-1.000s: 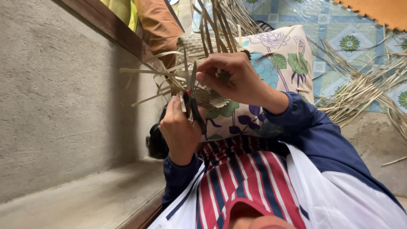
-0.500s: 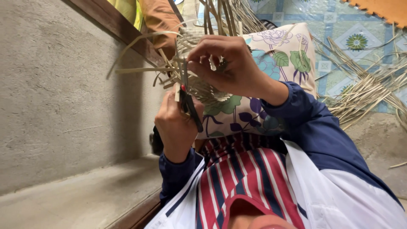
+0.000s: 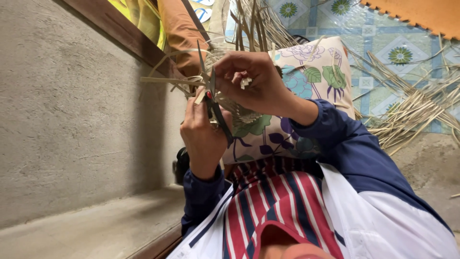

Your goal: Weaving a small basket from dried plant fibers and trimming the excess material with scissors.

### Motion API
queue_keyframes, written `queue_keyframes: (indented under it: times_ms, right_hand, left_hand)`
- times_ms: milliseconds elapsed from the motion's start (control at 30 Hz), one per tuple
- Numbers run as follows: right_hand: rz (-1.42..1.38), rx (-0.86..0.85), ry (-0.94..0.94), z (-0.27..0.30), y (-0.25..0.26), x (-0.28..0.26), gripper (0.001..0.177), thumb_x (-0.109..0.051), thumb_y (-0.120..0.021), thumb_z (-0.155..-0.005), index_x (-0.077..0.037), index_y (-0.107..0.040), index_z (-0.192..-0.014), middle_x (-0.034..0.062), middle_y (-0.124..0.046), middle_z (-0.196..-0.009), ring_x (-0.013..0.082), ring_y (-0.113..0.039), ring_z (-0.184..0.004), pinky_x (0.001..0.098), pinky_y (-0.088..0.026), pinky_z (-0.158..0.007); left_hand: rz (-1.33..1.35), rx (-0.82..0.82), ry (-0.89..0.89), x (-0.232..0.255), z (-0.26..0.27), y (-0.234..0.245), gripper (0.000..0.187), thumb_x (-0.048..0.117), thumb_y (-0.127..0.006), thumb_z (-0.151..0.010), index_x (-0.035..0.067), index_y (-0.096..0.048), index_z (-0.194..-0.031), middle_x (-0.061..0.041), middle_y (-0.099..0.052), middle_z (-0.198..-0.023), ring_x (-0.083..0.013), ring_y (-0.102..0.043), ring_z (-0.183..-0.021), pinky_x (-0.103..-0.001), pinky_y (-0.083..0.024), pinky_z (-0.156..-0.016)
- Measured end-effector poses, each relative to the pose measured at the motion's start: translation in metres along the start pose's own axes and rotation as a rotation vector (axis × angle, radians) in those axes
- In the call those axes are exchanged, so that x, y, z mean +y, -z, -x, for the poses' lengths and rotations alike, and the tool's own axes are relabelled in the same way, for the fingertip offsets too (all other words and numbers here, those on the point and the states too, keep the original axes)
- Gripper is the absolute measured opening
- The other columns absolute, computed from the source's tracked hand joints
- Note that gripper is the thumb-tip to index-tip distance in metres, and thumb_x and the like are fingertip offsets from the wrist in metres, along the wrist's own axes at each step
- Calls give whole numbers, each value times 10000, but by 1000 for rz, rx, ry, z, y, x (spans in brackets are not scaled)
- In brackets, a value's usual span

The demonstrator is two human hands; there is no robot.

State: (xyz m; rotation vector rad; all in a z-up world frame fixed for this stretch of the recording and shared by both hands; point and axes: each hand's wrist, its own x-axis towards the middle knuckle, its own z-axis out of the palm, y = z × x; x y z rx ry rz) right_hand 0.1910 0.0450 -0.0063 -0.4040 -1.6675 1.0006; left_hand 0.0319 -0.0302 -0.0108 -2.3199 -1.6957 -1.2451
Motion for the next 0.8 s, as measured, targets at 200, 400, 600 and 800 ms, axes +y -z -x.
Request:
queue_keyframes:
  times_ms: [200, 400, 600, 800]
  right_hand:
    - [2, 28, 0, 2, -5, 4, 213, 100, -699, -952, -34, -652, -1112, 1, -668, -919, 60, -591, -771, 188, -445, -635]
    - [56, 96, 81, -1, -10, 12, 180, 76, -690, -936, -18, -715, -1087, 65, -682, -873, 99, -588, -732, 216, -472, -555]
    - [74, 34, 46, 0, -1, 8, 254, 114, -672, -961, -52, -671, -1153, 23, -640, -963, 89, -577, -806, 202, -436, -638]
    - [141, 8, 56, -3, 6, 8, 244, 95, -718, -971, -37, -651, -1165, 34, -680, -936, 81, -580, -738, 203, -408, -589]
  left_hand:
    - [46, -1, 0, -2, 0, -3, 491, 36, -637, -804, -109, -557, -1267, -309, -655, -1088, -343, -651, -664, -411, -578, -593]
    - [-16, 49, -23, -13, 5, -13, 387, 68, -627, -856, -52, -628, -1224, -175, -634, -903, -306, -625, -628, -387, -554, -541]
    - [41, 6, 9, -7, 3, -3, 306, -11, -682, -853, -67, -635, -1151, -173, -648, -848, -247, -562, -556, -357, -486, -502]
    - [141, 18, 49, -13, 3, -5, 143, 67, -743, -909, -37, -670, -975, -87, -628, -688, -172, -511, -495, -318, -403, -457]
